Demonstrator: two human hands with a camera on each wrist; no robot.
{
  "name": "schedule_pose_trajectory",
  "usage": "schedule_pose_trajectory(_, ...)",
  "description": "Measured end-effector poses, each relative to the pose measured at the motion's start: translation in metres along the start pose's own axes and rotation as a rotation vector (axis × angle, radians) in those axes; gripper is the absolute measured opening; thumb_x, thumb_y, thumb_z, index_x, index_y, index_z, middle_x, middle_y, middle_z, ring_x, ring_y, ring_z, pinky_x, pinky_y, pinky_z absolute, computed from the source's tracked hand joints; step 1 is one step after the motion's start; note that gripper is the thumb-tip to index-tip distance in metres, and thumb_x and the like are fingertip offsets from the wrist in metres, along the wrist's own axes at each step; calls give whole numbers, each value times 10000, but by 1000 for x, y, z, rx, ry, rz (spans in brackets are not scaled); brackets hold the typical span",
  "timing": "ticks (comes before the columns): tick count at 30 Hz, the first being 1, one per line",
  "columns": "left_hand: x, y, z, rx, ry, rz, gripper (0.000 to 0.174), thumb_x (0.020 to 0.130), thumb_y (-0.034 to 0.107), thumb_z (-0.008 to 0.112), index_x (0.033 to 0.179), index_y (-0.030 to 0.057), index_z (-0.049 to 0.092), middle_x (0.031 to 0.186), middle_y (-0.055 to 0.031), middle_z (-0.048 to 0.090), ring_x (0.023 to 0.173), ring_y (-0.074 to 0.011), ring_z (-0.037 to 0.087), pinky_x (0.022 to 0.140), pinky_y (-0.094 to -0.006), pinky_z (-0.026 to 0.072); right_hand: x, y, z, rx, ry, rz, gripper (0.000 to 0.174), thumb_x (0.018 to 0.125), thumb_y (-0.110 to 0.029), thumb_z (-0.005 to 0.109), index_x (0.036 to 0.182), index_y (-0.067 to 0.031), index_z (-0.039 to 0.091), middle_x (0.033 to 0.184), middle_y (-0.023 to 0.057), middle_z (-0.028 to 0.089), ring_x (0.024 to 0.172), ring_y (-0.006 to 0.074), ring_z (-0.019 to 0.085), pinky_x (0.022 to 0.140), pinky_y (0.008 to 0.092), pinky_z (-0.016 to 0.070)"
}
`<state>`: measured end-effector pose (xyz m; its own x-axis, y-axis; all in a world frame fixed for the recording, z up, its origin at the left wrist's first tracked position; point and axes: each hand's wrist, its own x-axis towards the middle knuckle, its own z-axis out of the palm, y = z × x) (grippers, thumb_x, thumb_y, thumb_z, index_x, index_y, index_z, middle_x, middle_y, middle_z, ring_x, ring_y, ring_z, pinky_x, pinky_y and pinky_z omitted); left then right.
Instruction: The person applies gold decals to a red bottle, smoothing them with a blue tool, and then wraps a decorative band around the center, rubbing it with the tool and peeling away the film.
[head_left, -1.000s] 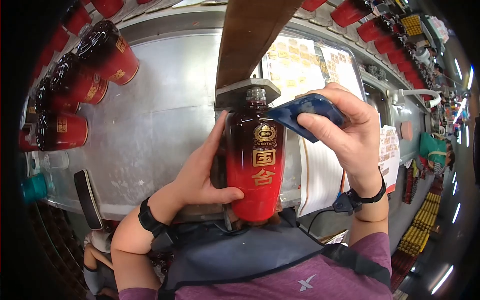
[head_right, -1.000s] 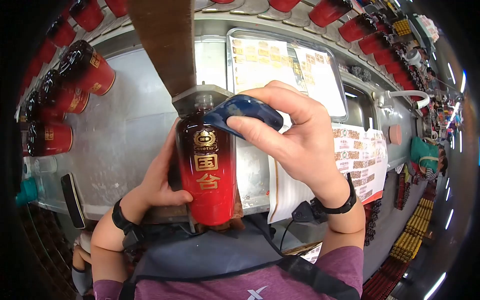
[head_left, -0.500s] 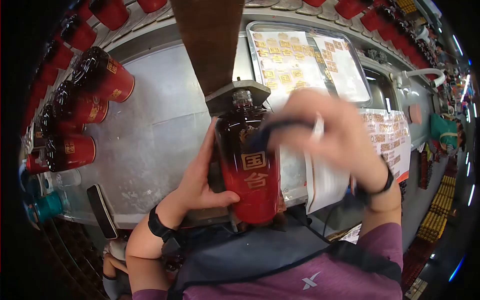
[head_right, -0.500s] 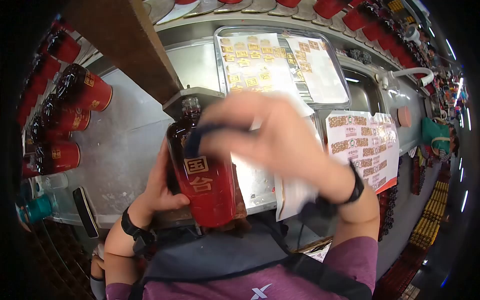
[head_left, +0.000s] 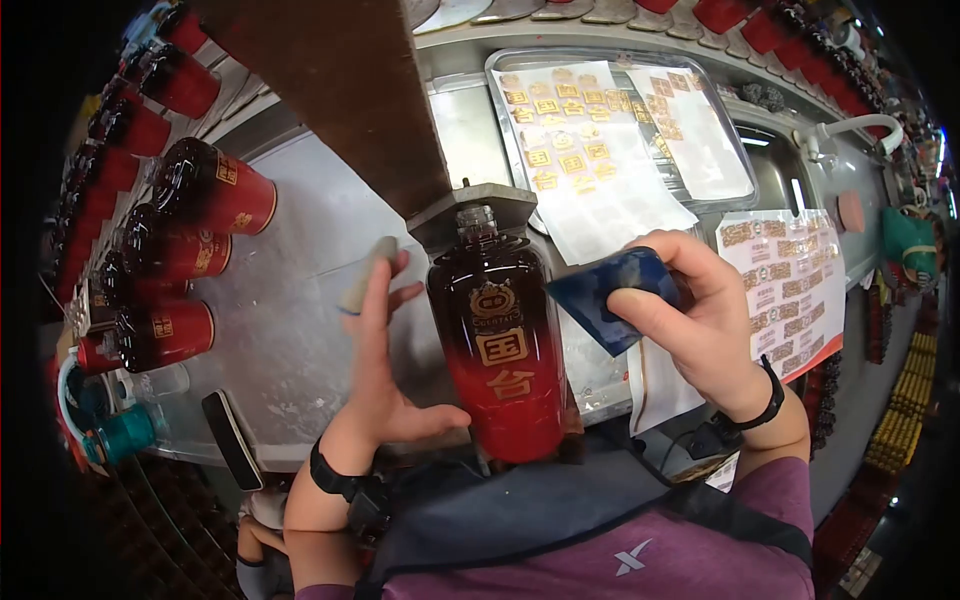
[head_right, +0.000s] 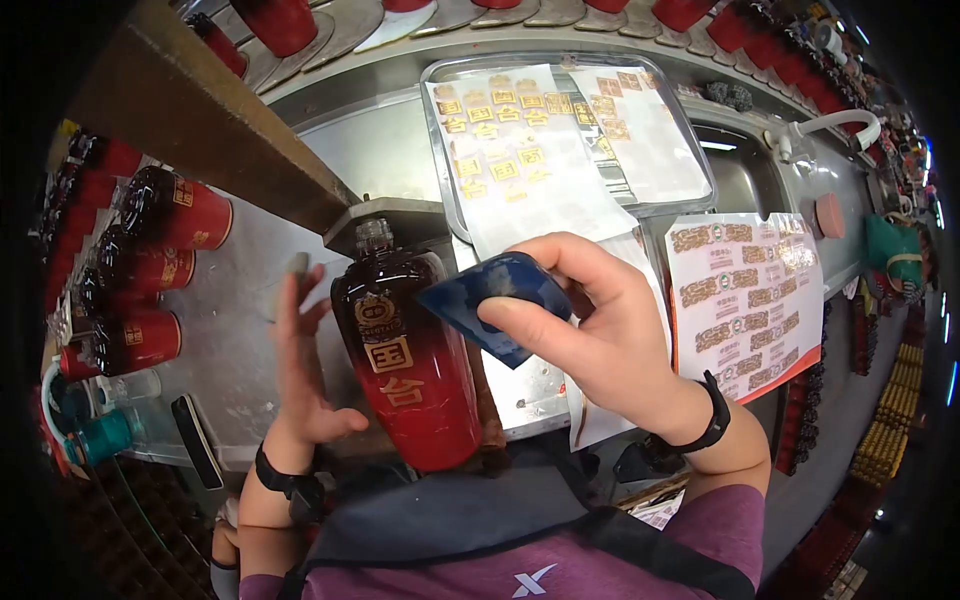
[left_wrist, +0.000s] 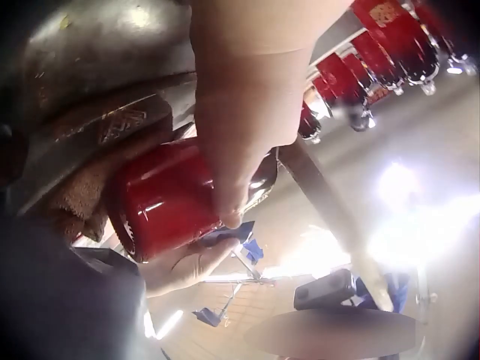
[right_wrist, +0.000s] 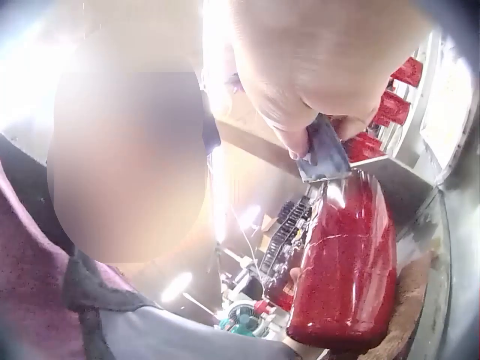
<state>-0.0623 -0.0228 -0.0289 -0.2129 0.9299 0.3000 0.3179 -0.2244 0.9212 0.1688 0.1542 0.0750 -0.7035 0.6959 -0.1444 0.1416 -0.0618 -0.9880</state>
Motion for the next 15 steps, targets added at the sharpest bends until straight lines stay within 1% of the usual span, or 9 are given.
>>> schedule_pose_trajectory(2, 3, 15, -14, 428, -60, 112, 1218, 658, 644, 823, 1526, -12, 273, 1525, -263, 295, 1363, -425, 375, 1072, -492, 380, 5, 9, -1, 185, -29, 95, 222, 886, -22, 718, 1079, 17, 616, 906, 5, 665, 797, 40, 612, 691, 193, 491)
schedule_pose_trajectory(3, 10, 24, -10, 405, -3, 137, 1020, 671, 651, 796, 1422, 30, 495, 1469, -257, 366, 1346, -423, 382, 1066, -497, 374, 7, 8, 1, 217, -29, 131, 202, 891, -14, 709, 1065, 13, 611, 908, 6, 666, 800, 31, 610, 695, 185, 487)
schedule_pose_trajectory(4, 16, 31, -10, 410, -9, 136, 1020, 671, 651, 796, 1422, 30, 495, 1469, -257, 366, 1346, -423, 382, 1066, -497, 374, 9, 10, 1, 224, -28, 130, 202, 891, -14, 709, 1065, 13, 611, 908, 6, 666, 800, 31, 610, 695, 185, 487)
schedule_pose_trajectory(6, 26, 42, -11, 594, -95, 242, 813, 681, 598, 797, 1301, 96, 644, 1417, -229, 439, 1311, -402, 418, 1059, -495, 375, 12, 13, 1, 262, -62, 171, 188, 895, -3, 698, 1059, 14, 607, 915, 9, 671, 808, 25, 610, 702, 181, 489)
schedule_pose_trajectory(7, 32, 49, -10, 599, -102, 240, 813, 681, 598, 797, 1301, 96, 644, 1417, -229, 439, 1311, -402, 418, 1059, -495, 375, 12, 14, 1, 270, -61, 171, 188, 895, -3, 698, 1059, 14, 607, 915, 9, 671, 808, 25, 610, 702, 181, 489)
schedule_pose_trajectory(9, 44, 61, -5, 678, -138, 209, 639, 704, 539, 790, 1209, 153, 716, 1368, -195, 501, 1273, -396, 448, 1058, -482, 382, 11, 14, 1, 323, -49, 172, 176, 899, 5, 691, 1053, 11, 607, 921, 8, 674, 811, 20, 608, 706, 175, 485)
schedule_pose_trajectory(13, 55, 61, 0, 697, -179, 250, 600, 725, 509, 782, 1213, 167, 715, 1341, -177, 536, 1262, -402, 462, 1057, -474, 385, 10, 18, -1, 338, -35, 194, 176, 900, 9, 688, 1057, 8, 607, 924, 5, 675, 812, 20, 610, 706, 174, 487)
schedule_pose_trajectory(15, 55, 60, 2, 657, -149, 241, 552, 733, 482, 785, 1193, 184, 726, 1343, -176, 542, 1269, -399, 459, 1065, -470, 379, 8, 21, -2, 345, -9, 200, 180, 900, 8, 689, 1062, 4, 608, 926, 2, 676, 810, 22, 613, 704, 173, 489)
